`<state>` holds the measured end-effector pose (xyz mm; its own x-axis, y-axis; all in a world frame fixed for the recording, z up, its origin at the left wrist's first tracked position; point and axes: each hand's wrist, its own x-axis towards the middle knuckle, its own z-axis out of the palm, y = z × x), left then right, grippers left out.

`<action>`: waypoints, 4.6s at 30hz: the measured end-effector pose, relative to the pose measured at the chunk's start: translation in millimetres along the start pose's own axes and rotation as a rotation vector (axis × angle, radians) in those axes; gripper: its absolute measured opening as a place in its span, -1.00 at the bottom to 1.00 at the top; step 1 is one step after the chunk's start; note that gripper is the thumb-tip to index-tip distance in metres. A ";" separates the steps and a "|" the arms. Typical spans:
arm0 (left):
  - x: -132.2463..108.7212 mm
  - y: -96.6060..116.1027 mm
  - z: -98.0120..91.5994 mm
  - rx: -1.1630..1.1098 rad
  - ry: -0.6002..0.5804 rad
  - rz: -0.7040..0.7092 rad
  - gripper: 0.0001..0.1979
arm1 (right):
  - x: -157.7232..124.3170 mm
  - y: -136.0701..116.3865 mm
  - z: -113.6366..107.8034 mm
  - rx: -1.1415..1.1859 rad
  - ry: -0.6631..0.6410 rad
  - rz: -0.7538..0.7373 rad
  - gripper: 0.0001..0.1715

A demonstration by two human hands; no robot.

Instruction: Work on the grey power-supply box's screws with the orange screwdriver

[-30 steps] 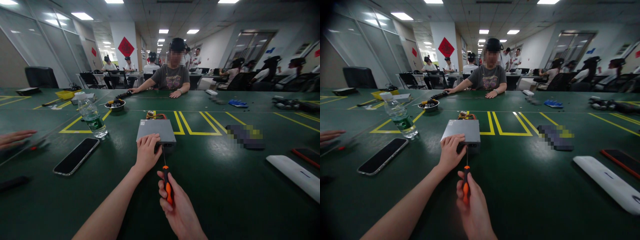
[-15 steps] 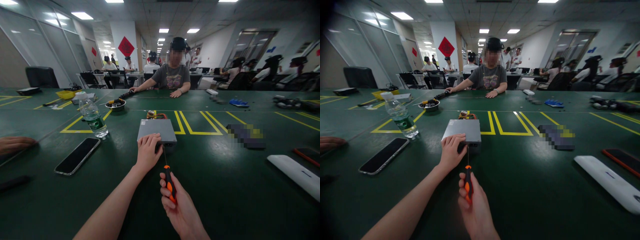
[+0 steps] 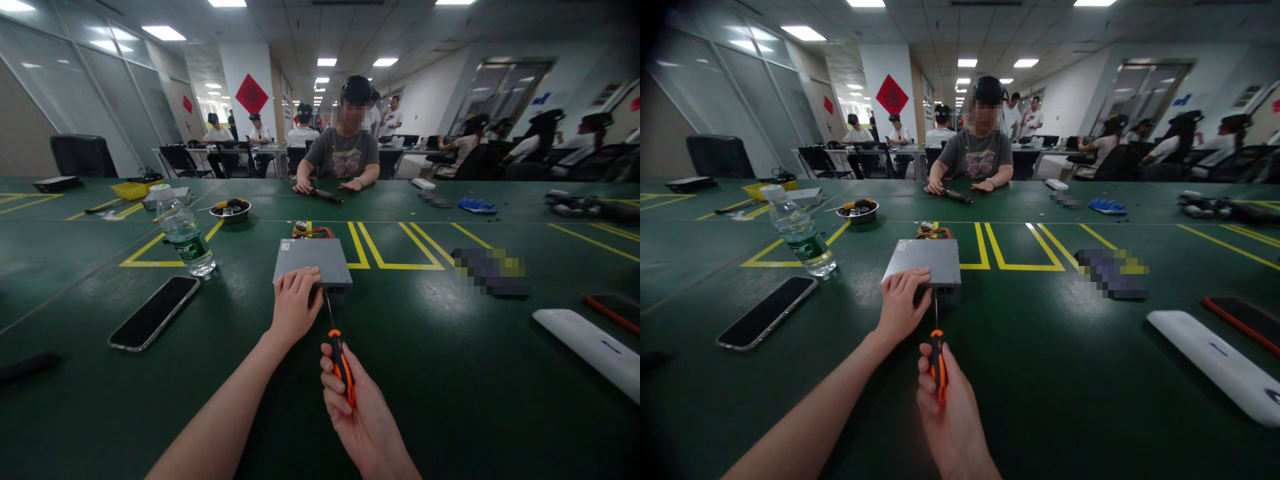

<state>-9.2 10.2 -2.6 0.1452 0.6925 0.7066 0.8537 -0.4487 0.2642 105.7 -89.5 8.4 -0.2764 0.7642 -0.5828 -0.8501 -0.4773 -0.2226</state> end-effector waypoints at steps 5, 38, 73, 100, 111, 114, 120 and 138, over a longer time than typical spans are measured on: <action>0.0 0.0 -1.0 -0.002 -0.001 0.002 -0.83 | 0.8 3.4 -1.7 -0.022 0.041 -0.084 -0.93; -0.4 0.0 -2.4 0.002 -0.019 0.000 -0.82 | -2.3 -0.9 0.4 0.010 -0.042 0.023 -0.59; -0.5 -0.9 0.0 0.007 -0.006 0.005 -0.83 | -0.4 -16.6 -20.8 -0.015 -0.044 -0.128 -0.78; -0.2 -1.4 -0.7 -0.004 -0.011 0.003 -0.82 | -5.4 -20.9 -23.1 -0.183 0.093 -0.315 -0.79; -0.7 0.6 -1.6 -0.021 -0.018 -0.018 -0.81 | -7.7 -17.7 -28.7 -0.341 0.028 -0.358 -0.64; -1.0 0.7 -1.3 -0.023 -0.016 -0.019 -0.81 | -5.9 -17.7 -27.9 -0.209 -0.013 -0.250 -0.74; -0.4 1.2 -2.3 -0.022 -0.018 -0.014 -0.81 | -6.5 -18.6 -22.6 -0.050 -0.020 -0.176 -0.85; 0.0 1.7 -2.9 -0.014 -0.010 -0.007 -0.81 | -9.8 -24.6 -15.7 0.071 0.005 -0.120 -0.91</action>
<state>-9.2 7.7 -0.3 0.1448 0.7012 0.6981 0.8478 -0.4517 0.2778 136.4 -92.1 7.3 -0.1682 0.8117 -0.5594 -0.9067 -0.3500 -0.2352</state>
